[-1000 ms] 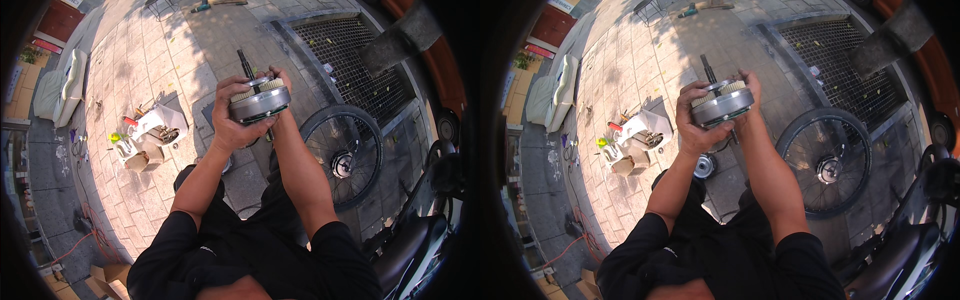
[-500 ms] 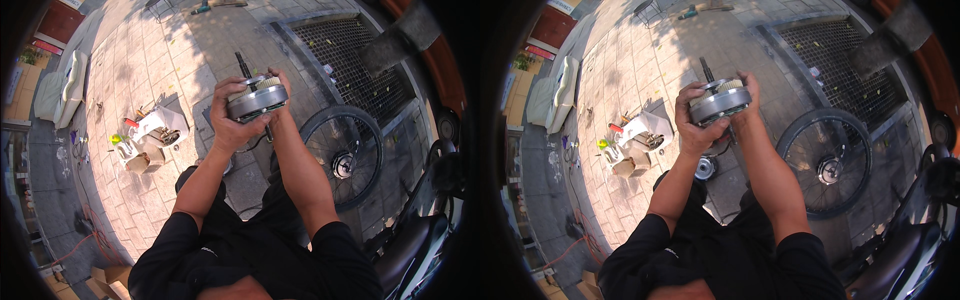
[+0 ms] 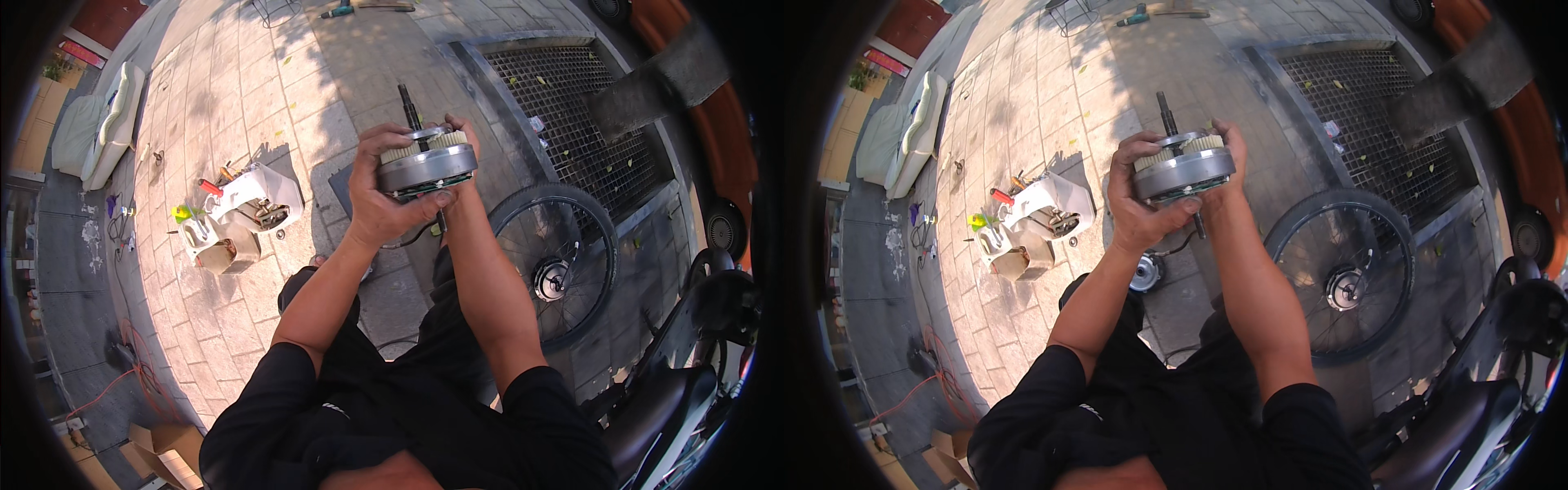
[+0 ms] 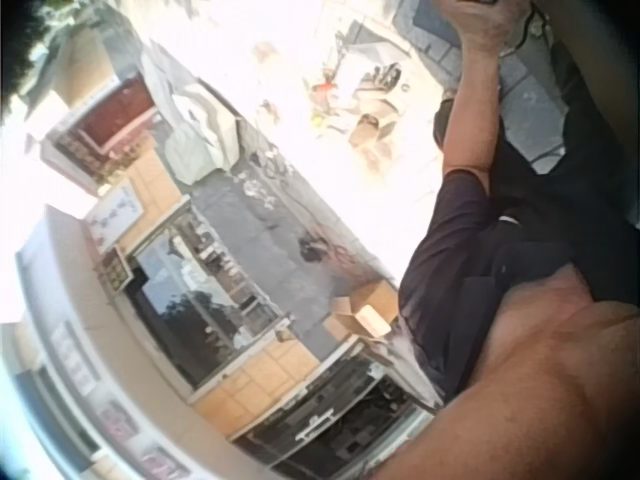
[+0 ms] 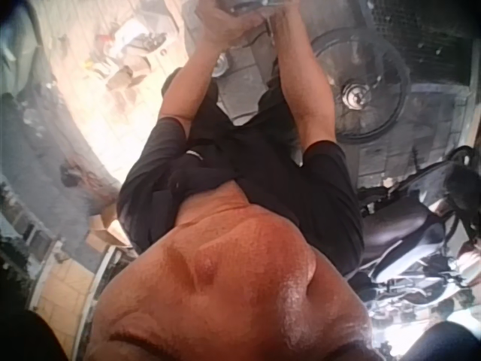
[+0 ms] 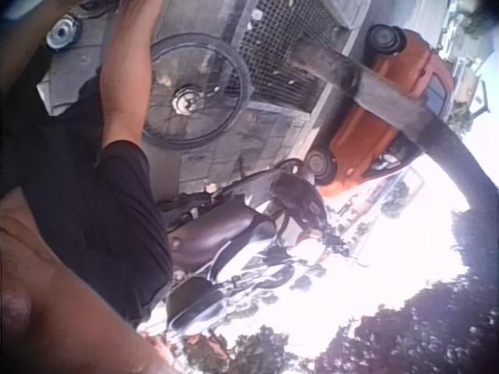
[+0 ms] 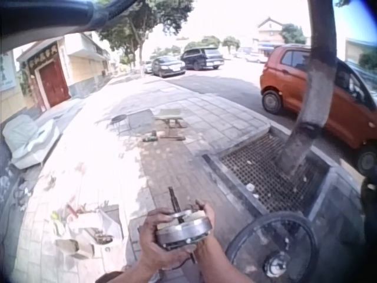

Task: The person holds a circular motor component and uses a screwdriver to adjust internal parts. They rotate the component to access different areas and continue tightening or loosening screws throughout the clip.

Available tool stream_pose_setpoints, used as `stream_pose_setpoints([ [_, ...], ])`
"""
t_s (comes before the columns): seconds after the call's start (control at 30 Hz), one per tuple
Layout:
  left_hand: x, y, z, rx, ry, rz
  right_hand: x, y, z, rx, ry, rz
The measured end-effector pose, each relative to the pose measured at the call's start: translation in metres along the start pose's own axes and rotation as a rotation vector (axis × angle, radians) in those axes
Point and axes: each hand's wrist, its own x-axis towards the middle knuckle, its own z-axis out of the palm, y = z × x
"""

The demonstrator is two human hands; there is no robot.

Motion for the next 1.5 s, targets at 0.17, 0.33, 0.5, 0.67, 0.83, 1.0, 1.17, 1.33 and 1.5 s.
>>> stream_pose_setpoints([
  [0.17, 0.0, -0.001, 0.001, -0.037, 0.014, 0.01, 0.004, 0.001, -0.003, -0.077, 0.019, -0.058],
  [0.33, 0.002, 0.002, 0.002, 0.034, 0.01, 0.075, 0.006, 0.002, -0.006, -0.092, 0.022, -0.073],
  [0.5, 0.006, 0.008, 0.001, 0.104, 0.009, 0.075, 0.006, -0.001, -0.011, -0.063, -0.024, 0.014],
  [0.67, 0.007, 0.007, -0.002, 0.187, 0.018, 0.104, -0.009, -0.004, 0.002, -0.151, -0.054, -0.073],
  [0.83, 0.008, 0.016, 0.0, 0.182, 0.026, 0.076, -0.002, -0.004, -0.014, -0.142, -0.128, 0.026],
  [1.0, 0.007, 0.016, -0.001, 0.176, 0.033, 0.08, 0.003, -0.001, -0.02, -0.119, -0.162, 0.102],
  [1.17, 0.005, 0.015, 0.002, 0.193, 0.039, 0.118, 0.004, -0.003, -0.015, -0.061, -0.169, 0.108],
  [1.33, 0.004, 0.018, 0.003, 0.229, 0.042, 0.147, 0.003, -0.001, -0.017, -0.017, -0.186, 0.111],
  [1.5, 0.005, 0.018, 0.006, 0.199, 0.045, 0.107, 0.023, -0.004, -0.037, -0.078, -0.196, 0.12],
])
